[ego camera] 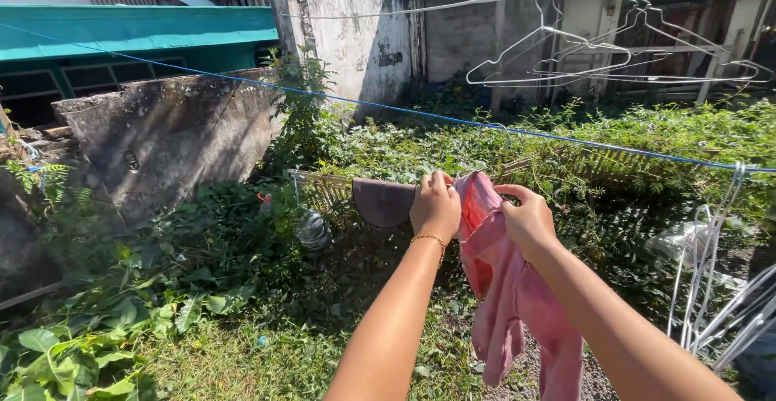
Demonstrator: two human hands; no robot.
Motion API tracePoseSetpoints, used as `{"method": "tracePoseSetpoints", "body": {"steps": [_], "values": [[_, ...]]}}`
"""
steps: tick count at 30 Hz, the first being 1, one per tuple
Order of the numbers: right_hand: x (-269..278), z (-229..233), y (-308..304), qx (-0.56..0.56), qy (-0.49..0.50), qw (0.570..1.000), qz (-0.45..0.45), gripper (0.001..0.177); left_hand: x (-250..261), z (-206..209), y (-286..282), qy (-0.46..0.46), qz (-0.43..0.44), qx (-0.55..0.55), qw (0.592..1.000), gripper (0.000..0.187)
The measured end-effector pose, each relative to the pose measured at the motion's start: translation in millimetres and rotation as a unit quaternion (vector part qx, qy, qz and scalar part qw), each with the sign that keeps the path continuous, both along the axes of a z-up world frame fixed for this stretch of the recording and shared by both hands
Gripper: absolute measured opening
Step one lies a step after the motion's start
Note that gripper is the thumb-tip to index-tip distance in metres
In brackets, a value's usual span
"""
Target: Hanging wet laundry from a basket onto a clothesline using hangers.
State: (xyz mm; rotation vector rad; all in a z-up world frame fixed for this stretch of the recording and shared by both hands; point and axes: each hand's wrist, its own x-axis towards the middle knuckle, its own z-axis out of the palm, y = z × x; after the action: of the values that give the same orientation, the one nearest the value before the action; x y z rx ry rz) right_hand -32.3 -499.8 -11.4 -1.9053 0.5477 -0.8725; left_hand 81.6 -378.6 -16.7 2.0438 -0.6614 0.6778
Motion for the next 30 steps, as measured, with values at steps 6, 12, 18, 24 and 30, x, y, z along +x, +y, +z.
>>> {"method": "tracePoseSetpoints", "body": {"steps": [6,12,18,24,30], "values": [[-32,31,-9,-0.118,0.012,0.992,-0.028,0.027,-1,45,-11,-0.252,0.023,-0.074,0.965,0.019],[-57,48,-1,-0.211,0.083,0.972,-0.056,0.027,-5,68,-22,-0.271,0.011,-0.093,0.958,0.02],[-57,81,27,-0.26,0.066,0.962,-0.053,0.024,-1,63,-18,-0.235,0.045,-0.109,0.965,0.014],[-26,121,43,-0.207,0.052,0.976,-0.044,0.022,45,46,-18,-0.186,0.048,-0.08,0.978,0.021],[22,134,53,-0.166,0.06,0.982,-0.066,0.019,151,-2,-65,-0.068,-0.039,-0.14,0.987,0.032]]}}
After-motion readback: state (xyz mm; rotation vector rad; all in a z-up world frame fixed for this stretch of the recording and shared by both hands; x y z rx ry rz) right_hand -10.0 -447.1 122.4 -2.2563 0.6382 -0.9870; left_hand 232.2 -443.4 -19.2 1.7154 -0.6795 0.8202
